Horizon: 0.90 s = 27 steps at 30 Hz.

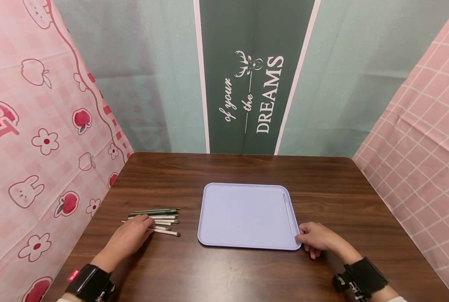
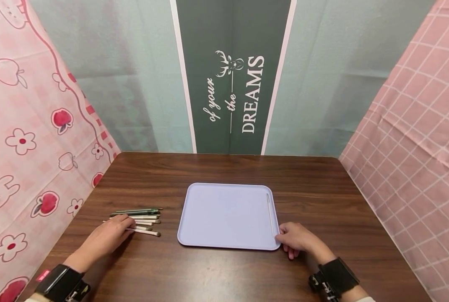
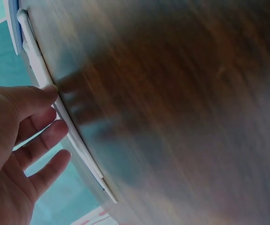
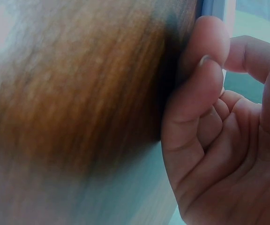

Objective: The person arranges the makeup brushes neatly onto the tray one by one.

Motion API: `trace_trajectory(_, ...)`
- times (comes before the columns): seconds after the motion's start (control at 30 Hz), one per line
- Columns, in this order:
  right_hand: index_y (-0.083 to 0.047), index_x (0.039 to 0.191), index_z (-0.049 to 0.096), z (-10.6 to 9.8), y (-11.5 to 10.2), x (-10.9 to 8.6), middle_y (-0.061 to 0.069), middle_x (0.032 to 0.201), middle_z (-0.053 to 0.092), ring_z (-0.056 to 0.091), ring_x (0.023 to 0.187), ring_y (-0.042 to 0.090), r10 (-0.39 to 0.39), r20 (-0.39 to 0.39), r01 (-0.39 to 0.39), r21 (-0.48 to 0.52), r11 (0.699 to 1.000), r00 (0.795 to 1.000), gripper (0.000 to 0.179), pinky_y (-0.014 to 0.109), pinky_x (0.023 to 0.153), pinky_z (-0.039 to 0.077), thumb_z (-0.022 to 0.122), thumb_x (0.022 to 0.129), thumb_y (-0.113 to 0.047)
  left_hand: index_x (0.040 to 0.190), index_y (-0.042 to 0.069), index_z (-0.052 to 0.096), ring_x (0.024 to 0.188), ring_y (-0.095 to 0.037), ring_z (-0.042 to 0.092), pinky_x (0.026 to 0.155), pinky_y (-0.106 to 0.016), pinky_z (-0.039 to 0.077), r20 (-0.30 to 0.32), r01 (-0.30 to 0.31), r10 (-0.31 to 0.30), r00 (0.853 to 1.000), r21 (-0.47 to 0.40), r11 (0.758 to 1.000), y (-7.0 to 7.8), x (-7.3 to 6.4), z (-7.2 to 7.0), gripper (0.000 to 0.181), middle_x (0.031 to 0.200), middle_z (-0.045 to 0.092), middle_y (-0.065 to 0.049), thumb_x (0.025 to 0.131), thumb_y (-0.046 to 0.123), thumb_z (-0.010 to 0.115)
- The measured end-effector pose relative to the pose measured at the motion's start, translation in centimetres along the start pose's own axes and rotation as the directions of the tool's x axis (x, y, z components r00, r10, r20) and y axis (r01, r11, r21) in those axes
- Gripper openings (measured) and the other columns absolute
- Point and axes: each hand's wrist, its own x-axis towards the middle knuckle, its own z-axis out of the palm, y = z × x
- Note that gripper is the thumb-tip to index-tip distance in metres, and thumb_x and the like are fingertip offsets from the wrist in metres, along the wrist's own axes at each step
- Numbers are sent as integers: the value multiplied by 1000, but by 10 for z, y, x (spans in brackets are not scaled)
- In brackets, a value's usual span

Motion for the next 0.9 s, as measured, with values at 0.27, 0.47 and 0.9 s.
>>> trace_trajectory(0.27, -10, 74, 51, 0, 0, 0, 4, 60, 60, 60, 43, 12, -2, -10, 2, -5, 1000, 1000, 23, 31, 41, 50, 63, 93, -16, 78, 19, 57, 74, -11, 54, 65, -33, 49, 20, -51, 52, 998, -30, 998, -5, 2, -2, 27, 77, 50, 11, 83, 8, 81)
trace_trajectory(0.47, -10, 74, 51, -1, 0, 0, 4, 61, 60, 60, 43, 11, 10, -1, -10, 1, 1000, 1000, 23, 29, 42, 49, 63, 93, -16, 84, 20, 63, 80, -11, 59, 69, -34, 50, 148, -90, 104, 984, -100, 991, -10, 8, -8, 17, 84, 57, 11, 86, 11, 77)
trace_trajectory(0.9, -9, 75, 51, -1, -1, -1, 4, 61, 60, 60, 43, 11, 11, 4, -11, 11, 1000, 1000, 23, 29, 42, 49, 63, 94, -16, 87, 14, 53, 79, -14, 54, 68, -34, 49, 162, -213, 217, 963, -42, 976, -12, 10, -2, 17, 85, 48, 5, 92, 9, 69)
